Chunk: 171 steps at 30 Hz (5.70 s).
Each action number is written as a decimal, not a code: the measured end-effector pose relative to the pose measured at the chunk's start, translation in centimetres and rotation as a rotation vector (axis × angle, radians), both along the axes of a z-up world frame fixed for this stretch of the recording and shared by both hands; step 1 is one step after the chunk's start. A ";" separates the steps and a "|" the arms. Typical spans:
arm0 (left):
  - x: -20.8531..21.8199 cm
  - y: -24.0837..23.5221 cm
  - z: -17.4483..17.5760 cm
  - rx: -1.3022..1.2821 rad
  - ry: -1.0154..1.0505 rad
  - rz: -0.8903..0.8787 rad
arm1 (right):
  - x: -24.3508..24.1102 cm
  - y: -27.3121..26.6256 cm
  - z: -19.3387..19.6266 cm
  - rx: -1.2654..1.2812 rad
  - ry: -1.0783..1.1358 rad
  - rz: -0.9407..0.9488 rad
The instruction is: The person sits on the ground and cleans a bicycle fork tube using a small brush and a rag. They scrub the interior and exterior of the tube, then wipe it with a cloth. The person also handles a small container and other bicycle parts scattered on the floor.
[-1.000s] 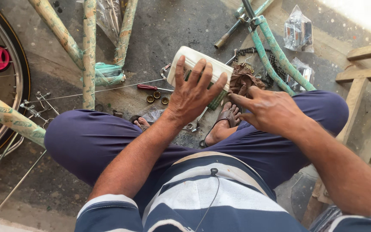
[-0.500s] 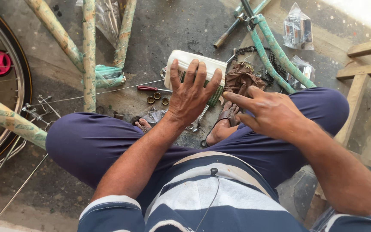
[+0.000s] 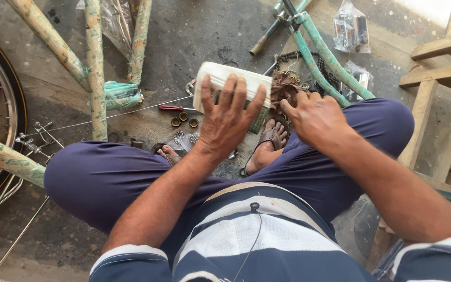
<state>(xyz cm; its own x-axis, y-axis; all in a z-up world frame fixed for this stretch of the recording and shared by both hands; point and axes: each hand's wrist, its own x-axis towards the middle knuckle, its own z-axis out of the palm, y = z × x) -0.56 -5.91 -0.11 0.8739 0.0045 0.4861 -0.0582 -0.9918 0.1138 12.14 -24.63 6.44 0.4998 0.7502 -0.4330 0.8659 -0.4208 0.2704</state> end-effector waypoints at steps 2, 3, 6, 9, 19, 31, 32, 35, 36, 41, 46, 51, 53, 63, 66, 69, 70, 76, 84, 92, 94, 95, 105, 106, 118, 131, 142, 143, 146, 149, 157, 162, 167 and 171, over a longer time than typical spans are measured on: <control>0.0 -1.0 0.3 0.032 0.018 -0.012 | 0.3 0.3 -2.5 -0.083 0.044 -0.077; 0.1 -1.4 0.4 0.049 0.021 -0.003 | 0.4 0.6 -3.7 -0.123 0.067 -0.113; 0.5 -2.8 0.3 0.109 0.028 0.012 | 0.5 2.5 -6.3 -0.234 0.172 -0.223; 0.7 -3.4 -0.3 0.149 0.022 0.026 | 0.1 3.4 -5.3 -0.240 0.226 -0.172; 2.1 -1.0 -2.6 0.172 0.084 0.125 | -1.8 3.2 1.0 -0.001 0.175 -0.064; 1.4 -2.1 -0.8 0.157 0.082 0.084 | -3.0 3.6 -1.6 -0.253 -0.184 0.228; 1.6 -1.8 -0.9 0.189 0.090 0.107 | -3.6 3.5 -0.6 -0.223 -0.178 0.256; 1.8 -0.7 -0.9 0.141 0.099 0.133 | -4.6 3.1 2.0 0.019 -0.250 0.388; 1.8 -0.1 -0.7 0.140 0.083 0.147 | -4.6 3.0 2.6 0.124 -0.284 0.438; 1.1 1.1 0.0 0.025 0.016 0.147 | -3.6 1.8 2.3 0.021 -0.250 0.417; 1.1 -1.3 -0.4 0.078 0.026 0.046 | -3.5 2.1 0.6 -0.227 -0.213 0.474; 1.9 -0.3 -1.9 0.115 0.042 0.093 | -4.7 1.5 2.5 0.012 -0.237 0.583; 1.8 0.7 -1.9 0.073 0.012 0.146 | -4.2 1.1 3.8 0.227 0.010 0.460; 0.5 -0.1 1.6 -0.864 -0.042 -0.107 | -3.5 2.8 1.7 2.028 1.913 -0.378; 0.3 -0.5 2.3 -0.857 -0.041 -0.092 | -3.5 3.6 0.3 2.060 1.908 -0.391; 0.2 -0.2 2.6 -0.850 -0.040 -0.055 | -4.5 3.5 -0.4 2.036 1.832 -0.400; 0.2 0.0 2.7 -0.833 -0.045 -0.048 | -5.0 3.4 -0.5 2.031 1.816 -0.422; 0.0 0.3 2.6 -0.763 -0.066 -0.044 | -6.6 2.7 -0.4 1.892 1.563 -0.381; 0.2 1.7 1.9 -0.709 0.013 0.047 | -6.2 0.4 0.9 1.528 1.438 -0.327; 0.2 0.9 2.0 -0.615 -0.009 0.022 | -6.3 1.6 -0.8 1.595 1.239 -0.192; 0.2 1.4 2.0 -0.638 -0.021 0.029 | -6.8 1.4 -1.4 1.565 1.237 -0.142; 0.2 1.7 1.9 -0.650 -0.029 0.036 | -7.0 1.3 -1.5 1.543 1.239 -0.131; 0.1 0.8 2.4 -0.787 0.084 0.018 | -5.0 1.9 -1.8 2.040 1.902 -0.383; 0.1 0.9 2.5 -0.821 0.072 0.029 | -5.5 2.1 -2.1 2.044 1.884 -0.408; 0.3 1.5 2.3 -0.823 0.072 0.063 | -5.3 1.6 -2.7 1.873 1.733 -0.381; 0.7 3.4 1.8 -1.723 0.012 -0.343 | -4.4 -0.4 -4.7 0.548 -0.070 -0.047; 0.5 2.6 3.4 -0.989 0.113 -0.157 | -3.6 -2.0 -3.8 0.512 -0.226 0.031; 0.5 2.5 3.3 -0.893 0.127 -0.119 | -3.5 -2.0 -3.6 0.521 -0.228 0.032; 0.7 2.0 2.8 -0.722 0.080 -0.117 | -3.5 -2.2 -2.8 0.561 -0.204 0.019; 0.6 1.5 2.4 -0.612 0.158 -0.064 | -3.3 -2.2 -2.0 0.553 -0.118 -0.003; 0.9 -1.1 1.2 -0.134 0.209 -0.003 | -3.8 -0.6 -2.1 0.403 -0.357 0.079; 1.7 -2.6 -1.3 0.094 0.217 0.064 | -5.0 0.6 -2.4 0.151 -0.217 0.134; 2.5 -1.3 -3.2 0.199 0.284 0.100 | -5.8 0.2 -0.7 0.382 -0.103 0.121; 2.3 -0.3 -2.2 0.132 0.267 0.130 | -5.0 -0.8 -0.6 0.345 -0.185 0.175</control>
